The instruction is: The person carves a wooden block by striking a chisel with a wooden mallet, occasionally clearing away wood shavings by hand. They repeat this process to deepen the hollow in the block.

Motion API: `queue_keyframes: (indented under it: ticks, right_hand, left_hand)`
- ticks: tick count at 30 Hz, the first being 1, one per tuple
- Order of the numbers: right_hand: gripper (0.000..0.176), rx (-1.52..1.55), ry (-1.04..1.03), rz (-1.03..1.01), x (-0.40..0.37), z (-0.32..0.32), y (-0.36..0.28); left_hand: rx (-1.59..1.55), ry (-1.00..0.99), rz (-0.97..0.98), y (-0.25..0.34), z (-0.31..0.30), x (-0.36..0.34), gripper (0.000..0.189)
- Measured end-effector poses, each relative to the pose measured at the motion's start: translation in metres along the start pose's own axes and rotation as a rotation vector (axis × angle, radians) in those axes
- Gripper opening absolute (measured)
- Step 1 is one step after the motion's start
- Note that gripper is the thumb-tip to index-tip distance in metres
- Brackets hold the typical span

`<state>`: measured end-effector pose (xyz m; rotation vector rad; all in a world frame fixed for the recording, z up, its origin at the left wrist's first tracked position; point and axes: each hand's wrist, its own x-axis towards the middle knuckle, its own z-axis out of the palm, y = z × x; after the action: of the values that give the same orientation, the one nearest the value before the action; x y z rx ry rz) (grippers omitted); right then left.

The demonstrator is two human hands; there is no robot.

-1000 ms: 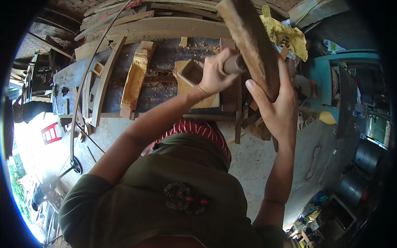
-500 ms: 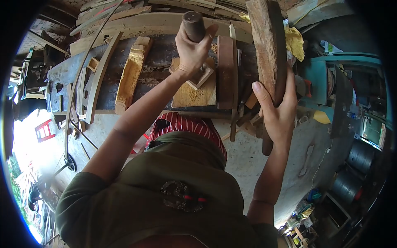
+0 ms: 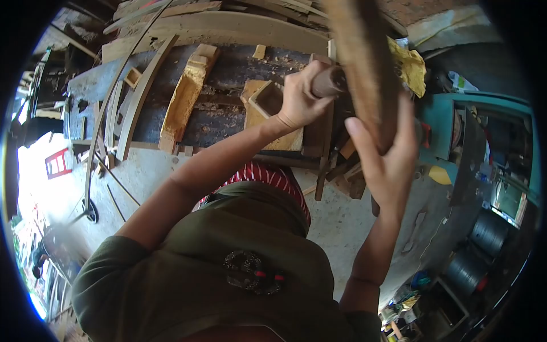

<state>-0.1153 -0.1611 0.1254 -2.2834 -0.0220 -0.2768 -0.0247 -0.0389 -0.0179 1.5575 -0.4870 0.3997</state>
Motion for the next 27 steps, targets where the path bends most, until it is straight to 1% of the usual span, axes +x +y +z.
queue_keyframes:
  ticks: [1,2,3,5,7,9,11,12,13,18,20,21,22,23,24,26,27]
  right_hand:
    - [0.066,0.084,0.024,0.078,-0.002,-0.005,-0.01]
    - [0.066,0.104,0.106,0.125,-0.007,-0.004,-0.018]
    - [0.066,0.103,0.104,0.123,-0.007,0.0,-0.014]
    - [0.067,-0.133,-0.053,-0.024,-0.007,0.007,-0.004]
    - [0.069,-0.156,-0.051,-0.033,-0.008,0.004,-0.003]
    - [0.071,-0.005,-0.056,0.113,-0.014,0.002,-0.001]
    - [0.071,0.005,-0.027,0.129,-0.02,-0.002,0.005]
    - [0.07,0.023,0.0,0.16,-0.023,-0.004,0.006]
    - [0.07,0.041,0.026,0.19,-0.025,-0.005,0.006]
    - [0.07,0.011,0.026,0.188,-0.03,-0.002,0.011]
    - [0.07,0.056,-0.009,0.224,-0.032,0.0,0.008]
    - [0.07,0.055,-0.01,0.226,-0.033,-0.001,0.007]
    - [0.07,0.045,0.0,0.184,-0.031,-0.001,0.008]
    - [0.07,0.034,0.01,0.142,-0.03,-0.002,0.008]
    - [0.07,0.034,0.007,0.143,-0.028,-0.005,0.006]
    - [0.066,-0.031,0.086,0.071,-0.025,-0.014,-0.001]
    - [0.066,-0.035,0.086,0.077,-0.024,-0.016,-0.008]
  left_hand:
    - [0.011,-0.03,-0.006,0.002,0.0,-0.002,0.037]
    - [-0.009,-0.046,0.007,0.0,0.002,-0.005,0.038]
    - [-0.008,-0.044,0.007,-0.002,0.002,-0.007,0.038]
    - [0.04,-0.097,0.061,-0.003,0.007,-0.01,0.038]
    - [0.01,-0.105,0.087,-0.007,0.004,0.0,0.037]
    - [-0.078,-0.101,-0.052,-0.009,-0.008,0.016,0.034]
    - [-0.204,0.119,-0.073,-0.016,-0.011,0.034,0.031]
    - [-0.24,0.14,-0.165,-0.01,-0.02,0.039,0.028]
    - [-0.275,0.187,-0.165,-0.011,-0.021,0.042,0.028]
    - [-0.156,0.181,-0.144,-0.018,-0.021,0.029,0.028]
    - [-0.153,0.164,-0.156,-0.016,-0.018,0.025,0.028]
    - [-0.149,0.152,-0.161,-0.013,-0.017,0.025,0.029]
    - [-0.148,0.153,-0.159,-0.011,-0.016,0.025,0.029]
    - [-0.119,0.162,-0.093,-0.008,-0.015,0.025,0.03]
    - [-0.091,0.171,-0.03,-0.006,-0.013,0.024,0.031]
    - [-0.11,0.134,-0.038,-0.004,-0.013,0.018,0.032]
    - [-0.125,0.105,-0.04,-0.003,-0.013,0.014,0.033]
